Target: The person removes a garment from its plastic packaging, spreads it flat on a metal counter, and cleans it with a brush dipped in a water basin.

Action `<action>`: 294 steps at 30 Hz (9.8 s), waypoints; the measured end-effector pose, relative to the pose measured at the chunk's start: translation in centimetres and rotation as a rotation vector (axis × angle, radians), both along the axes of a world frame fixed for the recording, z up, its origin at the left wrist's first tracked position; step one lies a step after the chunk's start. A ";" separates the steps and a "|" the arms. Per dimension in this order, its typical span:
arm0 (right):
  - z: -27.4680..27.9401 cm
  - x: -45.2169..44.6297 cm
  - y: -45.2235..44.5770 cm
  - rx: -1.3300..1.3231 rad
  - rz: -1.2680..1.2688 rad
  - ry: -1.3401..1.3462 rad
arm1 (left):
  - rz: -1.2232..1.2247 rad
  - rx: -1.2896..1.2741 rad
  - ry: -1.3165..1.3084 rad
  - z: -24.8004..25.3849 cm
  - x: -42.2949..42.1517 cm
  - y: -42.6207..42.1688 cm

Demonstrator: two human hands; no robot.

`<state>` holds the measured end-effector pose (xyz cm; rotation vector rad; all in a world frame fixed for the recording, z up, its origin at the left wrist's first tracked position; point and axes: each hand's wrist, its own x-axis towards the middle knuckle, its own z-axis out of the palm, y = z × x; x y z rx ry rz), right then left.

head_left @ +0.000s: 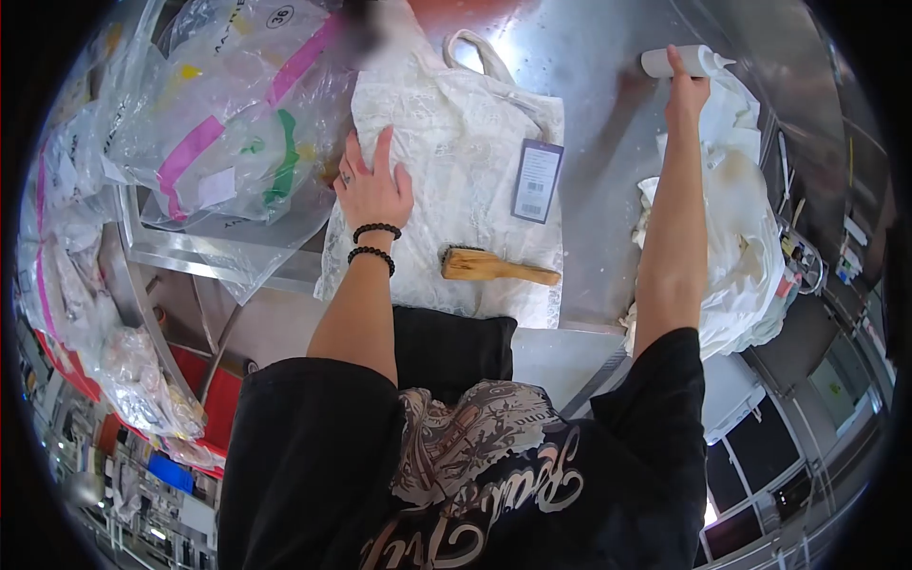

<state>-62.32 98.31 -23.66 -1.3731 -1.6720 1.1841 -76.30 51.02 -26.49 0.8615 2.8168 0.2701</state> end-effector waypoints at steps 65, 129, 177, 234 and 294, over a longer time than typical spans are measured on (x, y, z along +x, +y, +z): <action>11.4 12.4 -36.3 0.007 0.900 -0.885 | -0.012 0.064 0.082 -0.5 0.3 -0.2; -3.1 -27.4 -0.7 -0.471 0.907 -0.392 | 0.045 0.081 -0.020 0.1 -0.3 -0.1; 2.6 9.2 -44.5 0.387 0.738 -0.796 | -0.405 -0.088 -0.219 1.8 2.0 -2.4; 1.1 9.2 -36.1 0.417 0.383 -0.697 | -0.429 -0.106 -0.178 0.3 1.9 -2.1; 35.8 56.0 -42.0 0.229 -0.044 0.464 | -1.019 1.301 -1.460 43.5 26.2 25.0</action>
